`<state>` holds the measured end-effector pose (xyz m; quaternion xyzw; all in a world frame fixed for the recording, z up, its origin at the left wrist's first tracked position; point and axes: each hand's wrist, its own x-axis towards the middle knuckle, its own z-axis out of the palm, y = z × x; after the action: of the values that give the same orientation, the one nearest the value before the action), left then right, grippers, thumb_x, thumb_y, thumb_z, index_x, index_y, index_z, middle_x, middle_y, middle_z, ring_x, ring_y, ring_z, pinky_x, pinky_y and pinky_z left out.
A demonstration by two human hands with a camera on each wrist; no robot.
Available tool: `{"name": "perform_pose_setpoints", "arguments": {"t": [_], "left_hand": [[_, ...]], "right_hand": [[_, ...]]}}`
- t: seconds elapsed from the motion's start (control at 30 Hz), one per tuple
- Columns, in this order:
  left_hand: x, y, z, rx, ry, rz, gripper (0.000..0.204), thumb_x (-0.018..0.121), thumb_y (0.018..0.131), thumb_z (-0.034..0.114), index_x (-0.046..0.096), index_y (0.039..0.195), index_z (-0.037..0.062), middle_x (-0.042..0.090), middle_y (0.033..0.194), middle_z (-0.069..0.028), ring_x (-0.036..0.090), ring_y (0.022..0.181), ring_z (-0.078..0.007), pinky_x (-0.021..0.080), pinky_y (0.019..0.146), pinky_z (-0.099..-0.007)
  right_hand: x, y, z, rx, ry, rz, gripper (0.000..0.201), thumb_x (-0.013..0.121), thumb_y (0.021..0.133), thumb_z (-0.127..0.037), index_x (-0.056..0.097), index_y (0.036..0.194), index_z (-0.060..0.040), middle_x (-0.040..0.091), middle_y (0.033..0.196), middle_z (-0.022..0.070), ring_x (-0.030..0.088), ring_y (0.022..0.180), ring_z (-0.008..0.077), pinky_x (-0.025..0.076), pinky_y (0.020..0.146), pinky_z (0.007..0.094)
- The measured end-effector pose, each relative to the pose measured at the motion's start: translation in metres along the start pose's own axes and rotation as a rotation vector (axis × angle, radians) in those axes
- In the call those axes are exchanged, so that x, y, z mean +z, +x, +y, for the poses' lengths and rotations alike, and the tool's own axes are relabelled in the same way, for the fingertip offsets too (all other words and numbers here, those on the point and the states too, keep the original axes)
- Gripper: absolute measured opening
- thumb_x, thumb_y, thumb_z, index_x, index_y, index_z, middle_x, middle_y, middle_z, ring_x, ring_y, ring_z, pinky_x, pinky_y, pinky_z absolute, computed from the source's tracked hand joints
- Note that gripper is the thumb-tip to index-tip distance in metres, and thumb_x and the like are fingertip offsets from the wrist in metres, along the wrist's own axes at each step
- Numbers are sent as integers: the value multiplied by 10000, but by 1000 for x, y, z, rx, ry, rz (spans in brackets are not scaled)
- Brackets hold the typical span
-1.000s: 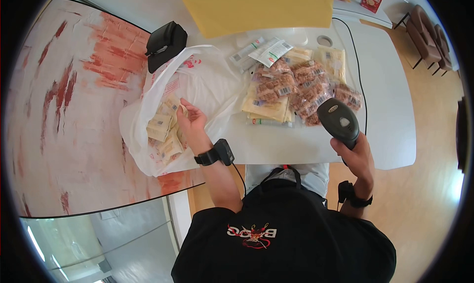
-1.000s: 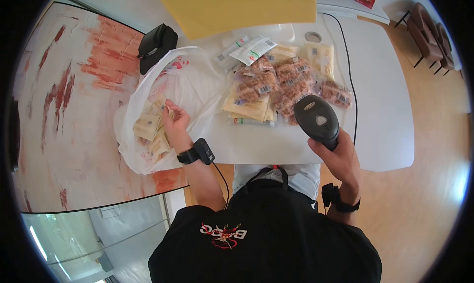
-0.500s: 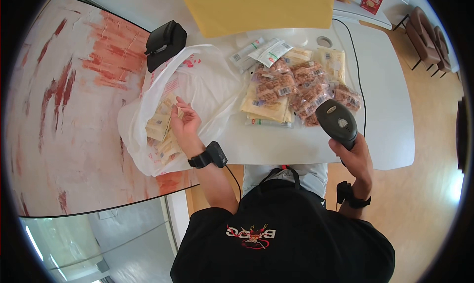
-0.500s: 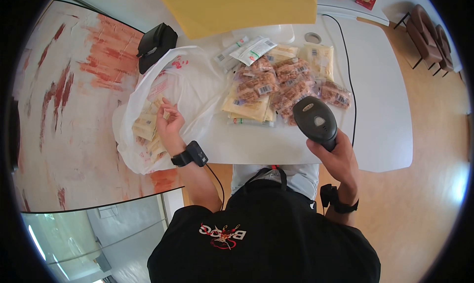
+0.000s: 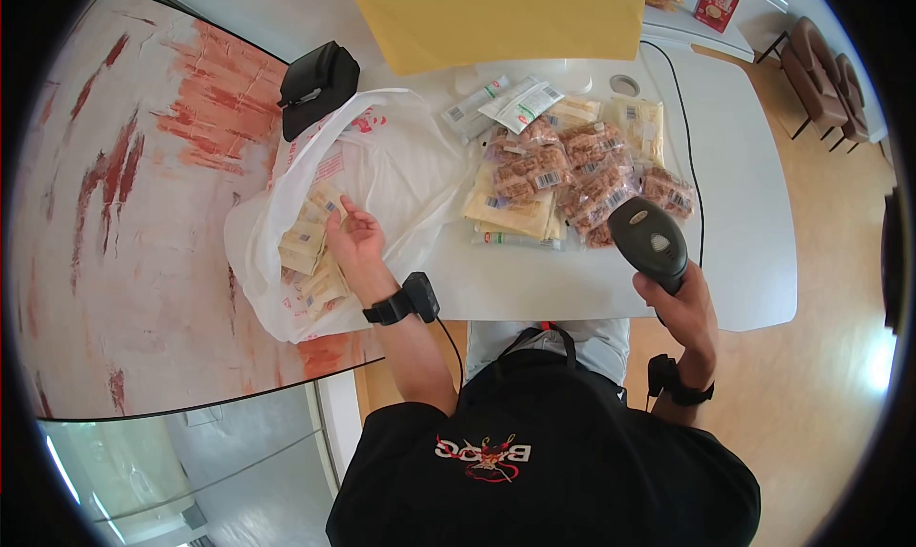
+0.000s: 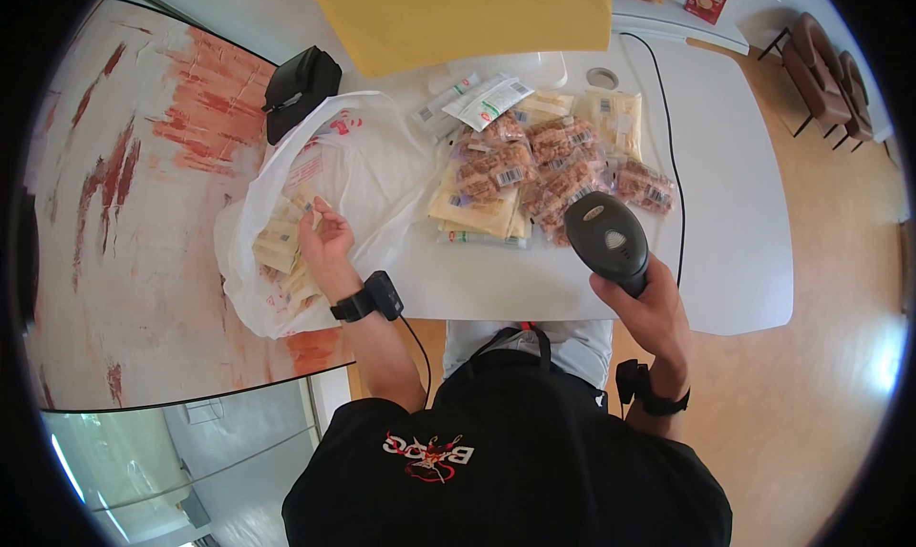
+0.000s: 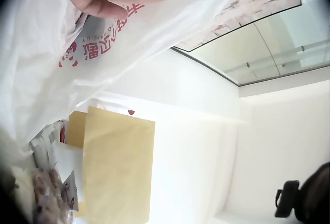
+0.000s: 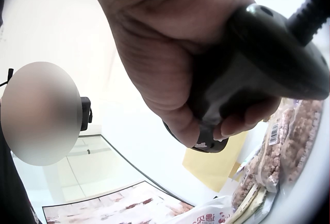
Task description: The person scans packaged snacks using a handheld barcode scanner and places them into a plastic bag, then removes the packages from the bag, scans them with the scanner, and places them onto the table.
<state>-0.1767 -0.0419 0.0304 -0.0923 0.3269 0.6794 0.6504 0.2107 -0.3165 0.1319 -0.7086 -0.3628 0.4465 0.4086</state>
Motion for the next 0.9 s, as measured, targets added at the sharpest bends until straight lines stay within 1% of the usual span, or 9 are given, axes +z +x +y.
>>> {"name": "perform_pose_setpoints", "arguments": {"t": [0.13,0.2,0.3,0.4,0.63,0.7,0.73,0.8,0.9], "left_hand": [[-7,10,-3,-22,-26,-15,225,551,977,227,600,1118,58,709,986,-2,666,729,-91,529,584,-232],[-5,11,-4,-16,-46,34,144,569,978,216,638,1019,96,716,876,22,652,667,-78,508,555,-210],[-3,5,-7,31,-65,-12,148,559,978,110,619,1083,25,686,924,-25,627,693,-120,501,597,-220],[-3,17,-1,-43,-78,29,138,553,984,107,636,1069,37,673,885,-7,604,670,-85,471,575,-198],[5,30,-3,15,-63,175,148,558,968,118,654,1070,71,723,907,23,593,603,-51,432,513,-185],[7,38,7,-111,-97,143,134,564,943,119,667,1021,82,737,863,42,596,553,-50,416,489,-182],[6,46,13,-112,-97,143,134,564,943,119,667,1021,82,737,863,42,596,553,-50,416,489,-182],[5,56,22,-382,-182,84,125,556,927,105,677,948,86,725,791,45,606,536,-60,408,486,-179],[-2,68,24,-350,-183,62,115,555,923,121,662,893,89,686,717,52,597,527,-72,424,494,-199]], "right_hand": [[1,1,-1,8,-1,-10,323,734,839,-210,643,1065,1,657,883,35,567,823,111,472,782,295],[1,0,-4,9,-12,-5,322,733,839,-211,642,1063,2,656,880,36,566,818,111,472,777,296],[1,0,-2,4,-18,1,322,732,839,-212,641,1060,4,655,876,38,566,812,112,472,771,298],[2,0,-2,-6,-21,2,323,732,839,-212,640,1058,6,654,873,39,567,813,114,473,770,299],[-1,-2,0,-19,-46,18,318,731,843,-198,633,1065,8,653,880,39,567,821,113,474,776,297],[-1,-3,-2,-8,-41,17,317,730,844,-195,633,1068,7,653,885,37,568,823,113,474,777,297],[-1,-3,-2,3,-34,18,315,729,845,-192,632,1070,6,654,889,34,568,826,112,475,778,297],[-2,-3,-2,6,-22,9,315,731,845,-192,633,1069,5,655,891,32,568,828,110,474,780,296],[-1,-3,-2,6,-9,-2,312,733,845,-190,635,1068,4,655,895,29,568,833,106,474,784,293]]}}
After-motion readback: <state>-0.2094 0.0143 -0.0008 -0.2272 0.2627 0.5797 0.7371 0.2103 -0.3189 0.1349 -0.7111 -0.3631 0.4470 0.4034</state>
